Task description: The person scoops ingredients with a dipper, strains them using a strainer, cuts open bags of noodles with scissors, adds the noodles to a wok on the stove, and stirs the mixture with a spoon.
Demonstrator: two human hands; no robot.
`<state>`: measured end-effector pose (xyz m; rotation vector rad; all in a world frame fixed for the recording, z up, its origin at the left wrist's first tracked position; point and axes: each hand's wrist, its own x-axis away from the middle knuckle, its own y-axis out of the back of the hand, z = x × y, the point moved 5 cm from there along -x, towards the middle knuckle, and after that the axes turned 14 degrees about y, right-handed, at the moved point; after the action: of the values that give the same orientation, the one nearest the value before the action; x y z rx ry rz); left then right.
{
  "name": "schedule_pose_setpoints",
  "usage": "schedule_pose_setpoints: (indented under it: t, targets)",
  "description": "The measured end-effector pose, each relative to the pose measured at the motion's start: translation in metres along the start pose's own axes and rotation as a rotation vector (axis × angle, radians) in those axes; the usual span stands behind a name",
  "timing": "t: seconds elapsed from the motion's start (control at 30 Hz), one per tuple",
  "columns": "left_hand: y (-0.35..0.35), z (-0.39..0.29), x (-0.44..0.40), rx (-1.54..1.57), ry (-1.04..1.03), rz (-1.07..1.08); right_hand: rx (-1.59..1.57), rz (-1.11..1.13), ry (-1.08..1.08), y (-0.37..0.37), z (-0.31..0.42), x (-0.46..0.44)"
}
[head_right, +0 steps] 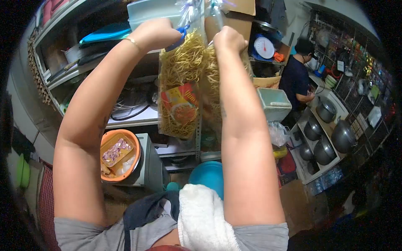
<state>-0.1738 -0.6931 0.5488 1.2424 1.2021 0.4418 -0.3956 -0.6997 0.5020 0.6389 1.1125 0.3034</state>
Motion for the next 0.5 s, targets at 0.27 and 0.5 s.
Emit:
schedule_pose_setpoints:
  t: [0.27,0.5]
  targets:
    - [-0.007,-0.036,0.000,-0.025,-0.169,0.044,0.118,0.014,0.067,0.034,0.016,0.018]
    - [-0.007,-0.044,0.006,-0.182,-0.166,-0.089,0.148,0.016,0.110,0.054,0.035,0.041]
